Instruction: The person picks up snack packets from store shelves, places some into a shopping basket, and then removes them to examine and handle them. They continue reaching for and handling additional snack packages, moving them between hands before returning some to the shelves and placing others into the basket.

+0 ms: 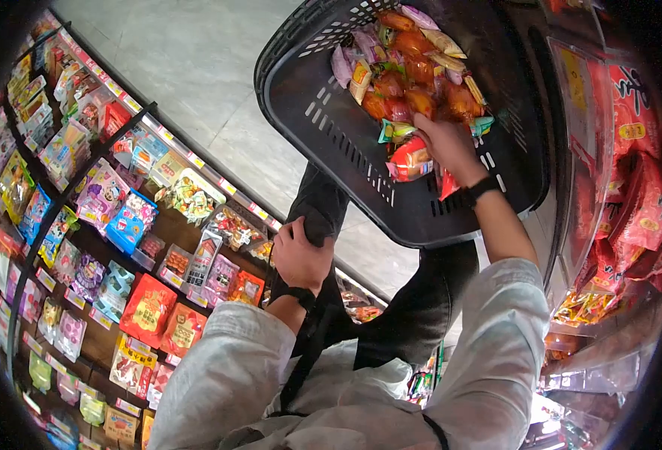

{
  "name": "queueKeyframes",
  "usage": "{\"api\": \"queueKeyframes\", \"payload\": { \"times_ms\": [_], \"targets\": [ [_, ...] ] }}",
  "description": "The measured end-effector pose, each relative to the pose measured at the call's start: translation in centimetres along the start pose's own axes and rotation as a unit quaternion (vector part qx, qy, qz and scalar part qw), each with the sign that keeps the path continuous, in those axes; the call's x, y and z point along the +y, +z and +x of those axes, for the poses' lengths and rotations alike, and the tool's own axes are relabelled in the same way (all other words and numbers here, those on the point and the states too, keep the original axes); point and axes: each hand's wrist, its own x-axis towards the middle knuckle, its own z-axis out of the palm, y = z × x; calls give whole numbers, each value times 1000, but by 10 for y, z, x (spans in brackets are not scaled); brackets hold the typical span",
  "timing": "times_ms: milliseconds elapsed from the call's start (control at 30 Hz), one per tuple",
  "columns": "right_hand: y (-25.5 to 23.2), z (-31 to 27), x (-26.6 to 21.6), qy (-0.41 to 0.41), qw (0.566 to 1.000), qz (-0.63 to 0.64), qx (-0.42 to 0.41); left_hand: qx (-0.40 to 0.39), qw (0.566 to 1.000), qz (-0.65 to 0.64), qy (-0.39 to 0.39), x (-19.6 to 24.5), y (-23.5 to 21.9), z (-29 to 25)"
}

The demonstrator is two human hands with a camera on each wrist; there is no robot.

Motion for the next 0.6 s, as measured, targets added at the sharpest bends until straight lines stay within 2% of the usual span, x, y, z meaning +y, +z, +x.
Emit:
{"api": "queueKeyframes", "payload": {
  "times_ms": [67, 233, 367, 467, 533, 600],
  "targets": [
    [-16, -21, -15, 48, 997, 63, -14, 3, 1000, -3, 0, -1, 0, 2],
    [-30, -66, -29, -90, 980, 6, 177, 26, 999, -5, 24, -3, 2, 1],
    [-43, -112, -56, -107, 964, 25, 243, 29, 999, -14, 14, 0, -2, 2],
    [-65, -154, -95, -140, 943, 54, 297, 38, 998, -20, 38, -2, -5, 7],
    [-84, -196, -129, -131, 939, 72, 310, 59, 996, -34, 57, 1, -8, 12],
    [-107, -240, -168, -116, 937, 82, 320, 53, 996, -65, 39, 2, -9, 20]
  ]
}}
